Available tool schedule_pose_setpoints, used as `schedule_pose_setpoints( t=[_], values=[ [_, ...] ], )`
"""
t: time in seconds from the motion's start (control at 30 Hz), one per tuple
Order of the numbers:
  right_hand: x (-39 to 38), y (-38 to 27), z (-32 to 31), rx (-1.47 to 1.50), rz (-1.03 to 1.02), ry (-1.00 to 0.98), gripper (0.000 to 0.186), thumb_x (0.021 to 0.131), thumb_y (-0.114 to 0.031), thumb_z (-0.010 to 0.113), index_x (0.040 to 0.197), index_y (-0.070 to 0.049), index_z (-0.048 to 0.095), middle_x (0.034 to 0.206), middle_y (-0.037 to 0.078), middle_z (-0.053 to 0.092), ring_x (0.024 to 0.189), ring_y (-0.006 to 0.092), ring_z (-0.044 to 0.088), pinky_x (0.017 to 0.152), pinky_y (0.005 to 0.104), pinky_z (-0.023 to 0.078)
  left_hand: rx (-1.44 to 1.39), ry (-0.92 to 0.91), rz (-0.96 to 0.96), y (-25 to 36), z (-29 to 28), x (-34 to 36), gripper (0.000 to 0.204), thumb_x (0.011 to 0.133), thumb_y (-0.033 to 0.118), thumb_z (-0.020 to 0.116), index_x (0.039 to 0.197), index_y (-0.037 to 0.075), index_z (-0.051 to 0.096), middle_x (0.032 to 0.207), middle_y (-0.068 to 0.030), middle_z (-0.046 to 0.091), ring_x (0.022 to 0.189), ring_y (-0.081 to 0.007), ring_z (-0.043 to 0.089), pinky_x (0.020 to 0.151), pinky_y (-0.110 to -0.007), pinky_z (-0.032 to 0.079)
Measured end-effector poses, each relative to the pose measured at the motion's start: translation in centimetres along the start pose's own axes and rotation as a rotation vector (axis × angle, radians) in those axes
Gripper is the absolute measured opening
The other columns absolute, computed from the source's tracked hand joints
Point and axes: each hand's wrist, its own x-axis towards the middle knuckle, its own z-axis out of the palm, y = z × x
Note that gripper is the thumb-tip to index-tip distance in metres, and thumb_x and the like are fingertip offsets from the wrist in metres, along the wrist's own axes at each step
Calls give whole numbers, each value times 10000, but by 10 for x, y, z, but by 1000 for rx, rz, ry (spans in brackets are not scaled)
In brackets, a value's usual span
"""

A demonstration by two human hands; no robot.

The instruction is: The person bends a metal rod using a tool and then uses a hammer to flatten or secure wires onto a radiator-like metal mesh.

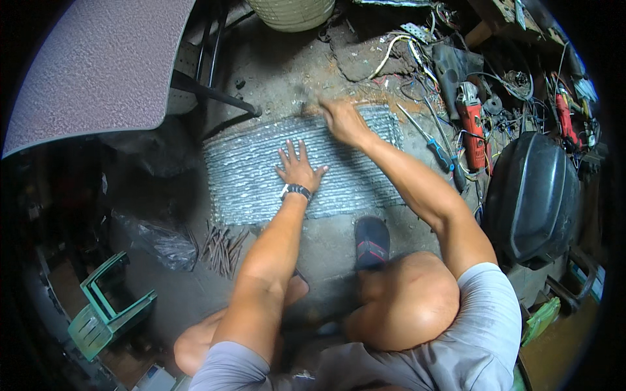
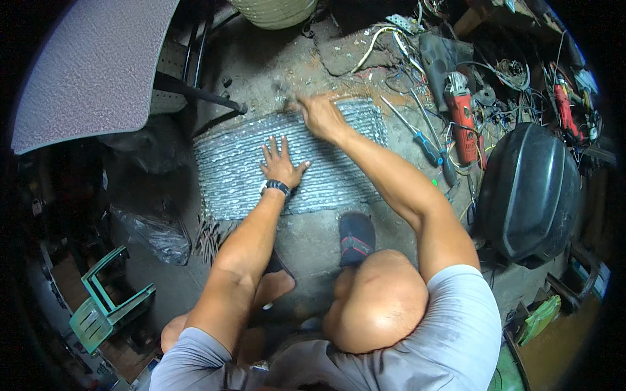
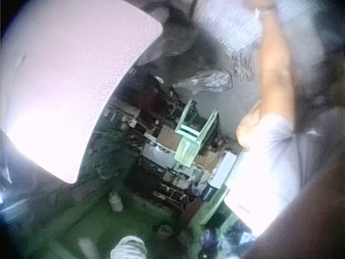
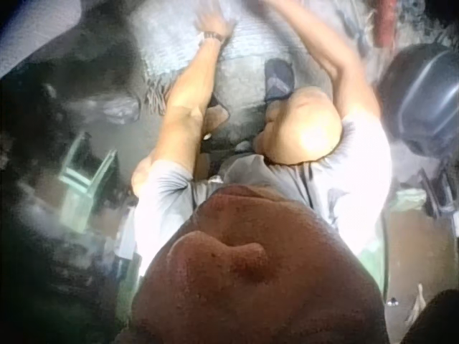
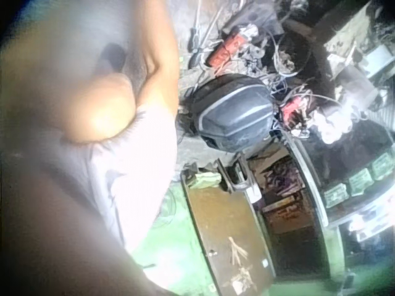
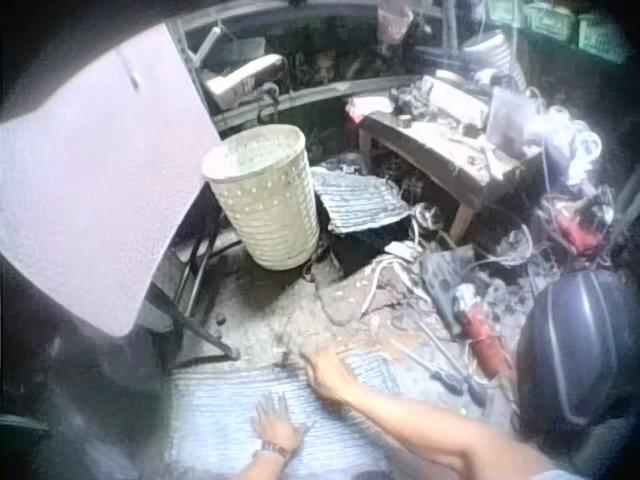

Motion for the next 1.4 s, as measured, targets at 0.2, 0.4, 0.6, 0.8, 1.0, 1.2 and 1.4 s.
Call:
schedule_pose_setpoints(
  t=[0.2,0.4,0.6,0.8,1.0,1.2,1.4],
  values=[
    [-22,38,-5,80,13,-45,356,1012,-186,600,1345,-61,628,1034,257,725,950,467,691,836,533,560,4,23,36,22,2,-1,1137,826,638,759,1674,165,167,1741,-191,51,1589,-458,53,1209,-719,166],
    [-16,-8,10,22,-83,-61,428,1013,-205,611,1420,-75,587,1027,274,716,951,468,694,852,521,557,57,-28,-32,-5,1,-1,1148,834,687,723,1681,196,124,1746,-182,12,1593,-452,26,1193,-738,171],
    [12,4,22,-50,333,-79,354,1028,-224,573,1369,-138,613,1023,271,716,943,478,691,809,548,561,49,-48,15,10,0,2,1137,856,680,707,1682,179,107,1743,-188,-16,1589,-468,-24,1198,-738,151],
    [-31,-36,6,-49,-104,-259,353,1020,-226,584,1366,-170,626,1079,239,694,991,453,693,845,528,571,77,-77,-45,-7,-3,-4,1133,868,661,708,1685,190,82,1745,-184,-37,1591,-460,-40,1196,-741,153],
    [10,-8,31,-31,127,-65,353,1005,-211,585,1350,-145,623,1097,283,686,965,496,674,821,560,560,46,-30,18,11,-2,4,1104,867,667,700,1679,182,132,1745,-186,-17,1591,-461,-5,1190,-734,184],
    [-2,-29,41,-152,-89,-322,354,1021,-215,565,1365,-154,617,1086,234,714,930,485,687,796,543,571,77,3,-12,-2,-2,-4,1105,849,641,739,1670,159,177,1741,-191,23,1587,-462,30,1181,-745,182],
    [7,-36,63,53,-135,-97,349,1007,-234,610,1342,-139,638,1072,276,698,934,471,692,809,555,560,12,-84,-30,-1,-7,-4,1074,849,555,769,1672,170,195,1749,-165,3,1595,-446,0,1192,-742,149]
  ],
)
